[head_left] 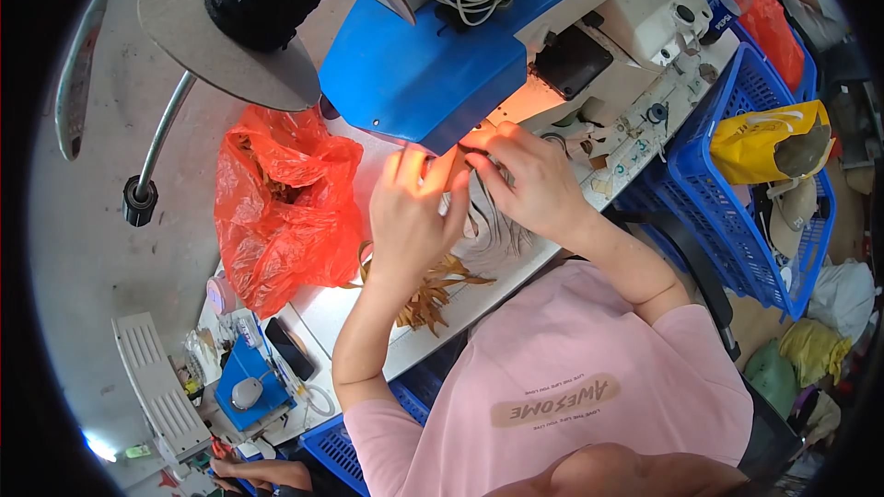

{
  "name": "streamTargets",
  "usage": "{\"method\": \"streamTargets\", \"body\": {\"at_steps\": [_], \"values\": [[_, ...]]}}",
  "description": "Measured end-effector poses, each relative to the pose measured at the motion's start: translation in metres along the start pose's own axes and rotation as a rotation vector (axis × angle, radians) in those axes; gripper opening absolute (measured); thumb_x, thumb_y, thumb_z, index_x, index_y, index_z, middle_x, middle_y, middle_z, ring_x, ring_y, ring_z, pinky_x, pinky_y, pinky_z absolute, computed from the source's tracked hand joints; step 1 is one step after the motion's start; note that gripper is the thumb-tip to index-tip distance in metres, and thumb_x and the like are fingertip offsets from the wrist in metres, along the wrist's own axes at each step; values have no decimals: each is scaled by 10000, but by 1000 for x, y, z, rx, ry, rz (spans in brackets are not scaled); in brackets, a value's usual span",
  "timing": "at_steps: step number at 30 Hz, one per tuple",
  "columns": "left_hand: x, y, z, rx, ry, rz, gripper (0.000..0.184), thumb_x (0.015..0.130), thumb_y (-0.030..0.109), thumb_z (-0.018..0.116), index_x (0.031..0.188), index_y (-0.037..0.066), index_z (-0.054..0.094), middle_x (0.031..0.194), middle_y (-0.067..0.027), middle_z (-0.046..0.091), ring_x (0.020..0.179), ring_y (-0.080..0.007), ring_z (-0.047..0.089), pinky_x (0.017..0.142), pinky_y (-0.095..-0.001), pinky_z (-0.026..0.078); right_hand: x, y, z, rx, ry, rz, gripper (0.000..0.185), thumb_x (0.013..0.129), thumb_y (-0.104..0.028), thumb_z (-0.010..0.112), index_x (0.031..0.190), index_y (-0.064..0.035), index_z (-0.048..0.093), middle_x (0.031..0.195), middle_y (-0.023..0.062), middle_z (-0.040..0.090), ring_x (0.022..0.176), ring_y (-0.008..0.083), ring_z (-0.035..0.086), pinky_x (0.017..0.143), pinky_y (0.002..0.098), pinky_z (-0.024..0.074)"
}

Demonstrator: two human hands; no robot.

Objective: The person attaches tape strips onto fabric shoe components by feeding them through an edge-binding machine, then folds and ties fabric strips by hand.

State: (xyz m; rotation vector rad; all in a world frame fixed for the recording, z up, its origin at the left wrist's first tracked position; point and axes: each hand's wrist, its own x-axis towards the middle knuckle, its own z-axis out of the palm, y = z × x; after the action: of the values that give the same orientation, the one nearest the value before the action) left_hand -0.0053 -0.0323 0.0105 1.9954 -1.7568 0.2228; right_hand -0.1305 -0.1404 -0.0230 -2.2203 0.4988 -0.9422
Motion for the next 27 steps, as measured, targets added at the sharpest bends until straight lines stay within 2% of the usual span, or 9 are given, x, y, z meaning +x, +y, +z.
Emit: {"method": "streamTargets", "body": {"at_steps": [3, 6, 7, 10, 13, 16, 22, 25, 27], "values": [[-2, -31, 18, -308, 291, 37, 233, 794, 91, 641, 1016, 20, 653, 981, -149, 608, 905, -336, 590, 747, -374, 484, -3, 1, -2, -154, -29, -114, 184, 856, -184, 630, 1015, -94, 650, 823, 82, 558, 693, 268, 607, 626, 381, 495], [12, -43, 9, -333, 111, -222, 163, 814, 61, 615, 963, 3, 647, 992, -170, 610, 886, -360, 587, 748, -379, 483, -3, -2, -2, -288, -9, -180, 203, 825, -185, 641, 1012, -106, 647, 826, 72, 544, 679, 250, 597, 616, 367, 484], [15, -56, 13, -372, 55, -168, 151, 843, 62, 584, 964, -18, 626, 961, -176, 617, 842, -317, 596, 741, -378, 483, -3, -4, -1, -326, 8, -198, 209, 815, -183, 643, 1011, -108, 646, 831, 69, 542, 678, 244, 595, 613, 362, 479], [26, -70, 17, -701, -149, -291, 155, 883, 79, 551, 981, -26, 610, 924, -143, 633, 826, -225, 592, 748, -357, 475, -3, -6, 0, -409, 18, -220, 233, 802, -166, 629, 1027, -109, 641, 839, 72, 548, 683, 228, 593, 609, 352, 471], [32, -72, 12, -693, -179, -339, 172, 910, 90, 514, 992, -36, 597, 904, -100, 643, 849, -149, 565, 738, -331, 472, -3, -6, 0, -428, 8, -222, 264, 787, -147, 620, 1046, -98, 628, 848, 77, 548, 687, 223, 589, 607, 348, 465], [33, -89, 16, -576, -293, -380, 178, 924, 95, 497, 994, -36, 596, 914, -71, 645, 868, -139, 567, 745, -314, 473, -5, -5, 2, -422, 19, -220, 272, 786, -142, 618, 1053, -89, 619, 861, 84, 551, 689, 228, 591, 620, 348, 471], [26, -93, 25, -687, -115, -326, 147, 906, 58, 526, 998, -18, 612, 913, -61, 646, 818, -129, 564, 712, -300, 468, -5, -8, 1, -400, -2, -184, 248, 821, -156, 610, 1059, -87, 620, 890, 93, 555, 695, 243, 597, 647, 364, 487], [19, -95, 27, -811, 5, -295, 132, 909, 66, 566, 1005, -8, 620, 887, -60, 641, 769, -145, 570, 660, -295, 453, -6, -2, 2, -205, -9, -133, 211, 866, -182, 613, 1052, -86, 636, 896, 90, 572, 723, 247, 617, 644, 368, 495], [12, -84, 19, -680, 90, -276, 107, 898, 69, 601, 979, 1, 621, 868, -61, 635, 755, -159, 578, 642, -294, 443, -6, -2, -1, -34, -10, -65, 193, 878, -192, 626, 1032, -76, 648, 873, 92, 595, 702, 244, 624, 626, 361, 496]]}}
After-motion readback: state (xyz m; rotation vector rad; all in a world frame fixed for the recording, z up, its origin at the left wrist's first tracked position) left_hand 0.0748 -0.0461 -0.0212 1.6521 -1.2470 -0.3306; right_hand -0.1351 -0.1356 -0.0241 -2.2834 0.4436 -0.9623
